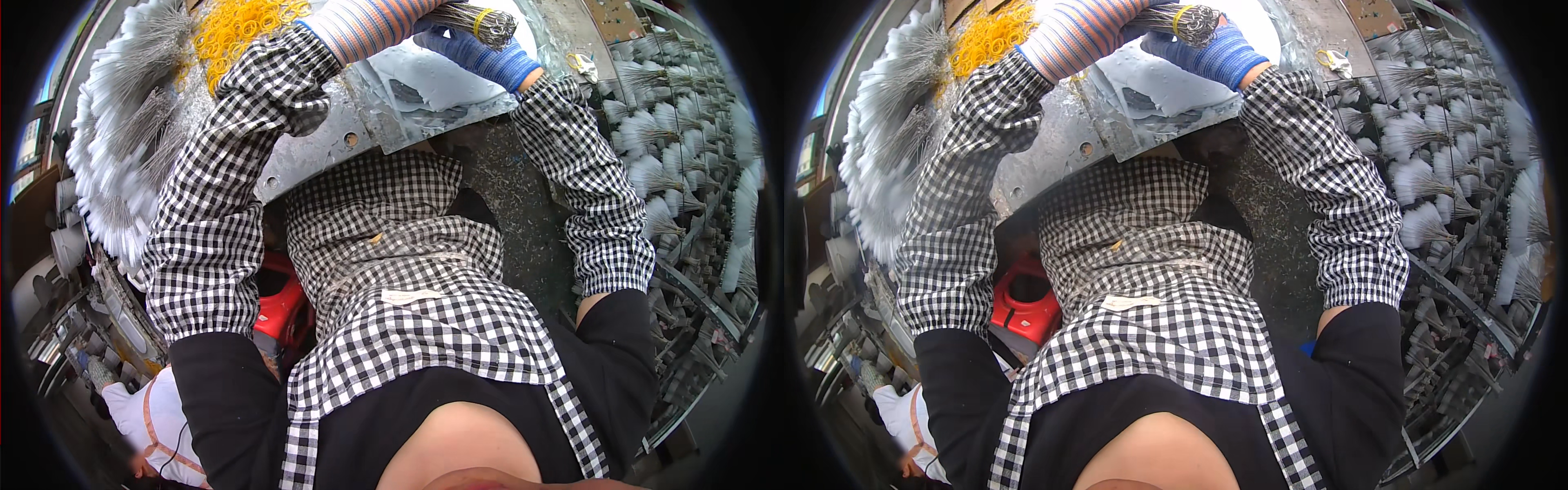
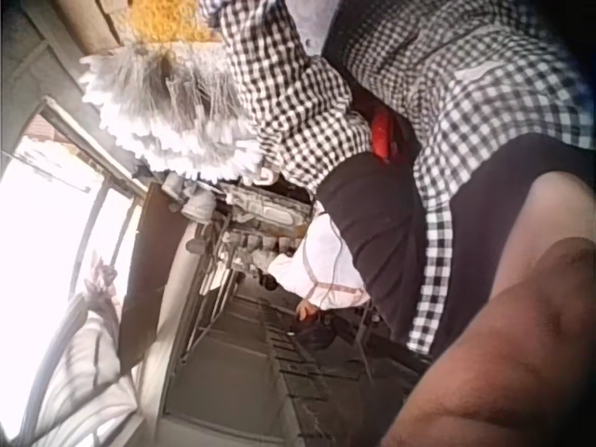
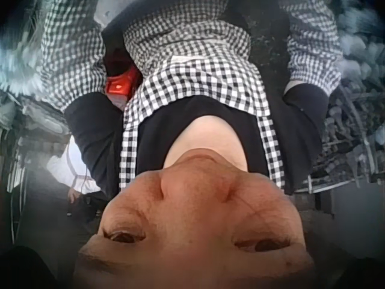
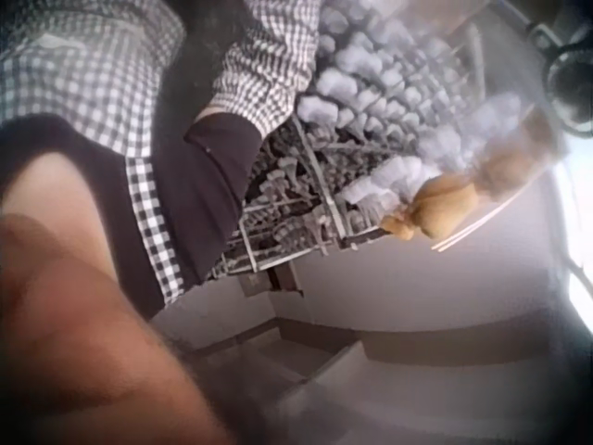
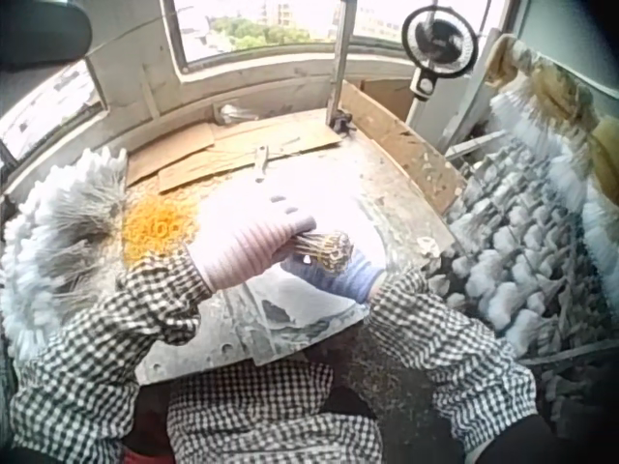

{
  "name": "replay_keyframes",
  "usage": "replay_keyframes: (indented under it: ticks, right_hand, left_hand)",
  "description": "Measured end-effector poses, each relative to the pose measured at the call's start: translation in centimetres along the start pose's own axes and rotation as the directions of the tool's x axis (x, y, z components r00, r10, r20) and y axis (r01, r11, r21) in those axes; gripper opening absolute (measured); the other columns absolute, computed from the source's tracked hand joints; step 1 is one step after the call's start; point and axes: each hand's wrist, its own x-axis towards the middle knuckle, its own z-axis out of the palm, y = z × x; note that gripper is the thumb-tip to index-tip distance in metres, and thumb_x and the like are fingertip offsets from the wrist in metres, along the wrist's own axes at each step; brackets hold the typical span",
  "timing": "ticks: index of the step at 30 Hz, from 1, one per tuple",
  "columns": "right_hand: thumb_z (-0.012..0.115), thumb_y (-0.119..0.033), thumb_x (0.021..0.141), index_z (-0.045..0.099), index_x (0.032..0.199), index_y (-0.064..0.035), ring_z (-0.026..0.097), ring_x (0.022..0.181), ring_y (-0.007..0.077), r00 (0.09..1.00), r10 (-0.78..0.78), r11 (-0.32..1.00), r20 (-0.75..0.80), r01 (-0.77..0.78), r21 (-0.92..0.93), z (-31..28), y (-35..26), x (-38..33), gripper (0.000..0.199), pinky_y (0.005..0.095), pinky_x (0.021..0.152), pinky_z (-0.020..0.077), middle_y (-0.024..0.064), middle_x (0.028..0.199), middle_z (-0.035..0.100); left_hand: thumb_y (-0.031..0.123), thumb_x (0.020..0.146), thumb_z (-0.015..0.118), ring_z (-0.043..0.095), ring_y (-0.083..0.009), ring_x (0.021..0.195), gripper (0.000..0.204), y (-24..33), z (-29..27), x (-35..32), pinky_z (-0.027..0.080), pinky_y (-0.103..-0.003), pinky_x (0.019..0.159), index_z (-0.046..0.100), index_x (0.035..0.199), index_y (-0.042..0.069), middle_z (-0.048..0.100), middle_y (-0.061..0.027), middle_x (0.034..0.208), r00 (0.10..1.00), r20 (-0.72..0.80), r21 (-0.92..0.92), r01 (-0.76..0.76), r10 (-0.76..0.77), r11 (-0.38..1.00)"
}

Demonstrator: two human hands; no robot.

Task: Assembling badminton shuttlecocks by bundles, dipping them in white adhesive, and organizing them.

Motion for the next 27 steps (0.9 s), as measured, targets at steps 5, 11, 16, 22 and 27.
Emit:
replay_keyframes:
  ticks: [5, 11, 16, 22, 27]
  right_hand:
    - [0.064, -0.031, 0.093, 0.067, 0.109, -0.0093, 0.066, 0.095, 0.0282, 0.986, 0.161, 0.964, 0.039, -0.165, 0.208, -0.8, -0.4, 0.0, 0.027, 0.0395, 0.085, 0.0537, 0.0119, 0.102, 0.069]
    - [0.064, -0.031, 0.093, 0.067, 0.106, -0.0071, 0.066, 0.096, 0.0281, 0.984, 0.168, 0.976, 0.052, -0.173, 0.130, -2.1, -1.4, 0.5, 0.028, 0.0392, 0.084, 0.0533, 0.0131, 0.104, 0.069]
    - [0.064, -0.031, 0.095, 0.069, 0.111, -0.0097, 0.068, 0.091, 0.0261, 0.993, 0.117, 0.988, 0.008, -0.118, 0.103, 0.0, -0.1, -0.4, 0.027, 0.0365, 0.083, 0.0552, 0.0103, 0.102, 0.072]
    - [0.071, -0.026, 0.090, 0.072, 0.104, -0.0021, 0.069, 0.076, 0.0214, 0.903, 0.403, 0.883, -0.151, -0.340, 0.323, -7.5, -6.1, 2.5, 0.027, 0.0329, 0.071, 0.0544, 0.0138, 0.087, 0.073]
    - [0.071, -0.026, 0.090, 0.070, 0.105, 0.0001, 0.070, 0.077, 0.0222, 0.957, 0.288, 0.906, 0.034, -0.284, 0.314, -9.0, -9.0, 3.9, 0.030, 0.0334, 0.072, 0.0554, 0.0133, 0.088, 0.073]
  left_hand:
    - [0.020, 0.075, 0.073, 0.064, -0.0243, 0.094, 0.024, 0.5, -0.4, 0.5, 0.053, -0.038, 0.080, 0.064, 0.097, 0.020, 0.064, -0.0032, 0.094, 0.998, -0.027, 0.152, -0.053, 0.058, 0.987]
    - [0.018, 0.075, 0.074, 0.064, -0.0249, 0.094, 0.024, 0.3, -0.9, 0.5, 0.053, -0.038, 0.079, 0.065, 0.098, 0.018, 0.065, -0.0042, 0.095, 0.997, -0.050, 0.105, -0.058, 0.063, 0.993]
    - [0.003, 0.077, 0.073, 0.063, -0.0227, 0.088, 0.030, -0.5, 1.4, -0.2, 0.053, -0.033, 0.078, 0.065, 0.104, 0.013, 0.064, -0.0067, 0.093, 0.994, -0.101, -0.152, 0.019, -0.035, 0.988]
    - [0.010, 0.094, 0.069, 0.060, -0.0094, 0.086, 0.019, -2.9, -0.2, 0.1, 0.051, -0.026, 0.078, 0.060, 0.110, 0.003, 0.064, -0.0009, 0.090, 0.725, -0.022, -0.749, 0.444, -0.688, 0.492]
    - [0.016, 0.098, 0.067, 0.059, -0.0103, 0.081, 0.015, -3.6, 0.0, 0.2, 0.049, -0.025, 0.076, 0.061, 0.105, 0.005, 0.065, -0.0011, 0.089, 0.655, -0.073, -0.844, 0.361, -0.753, 0.396]
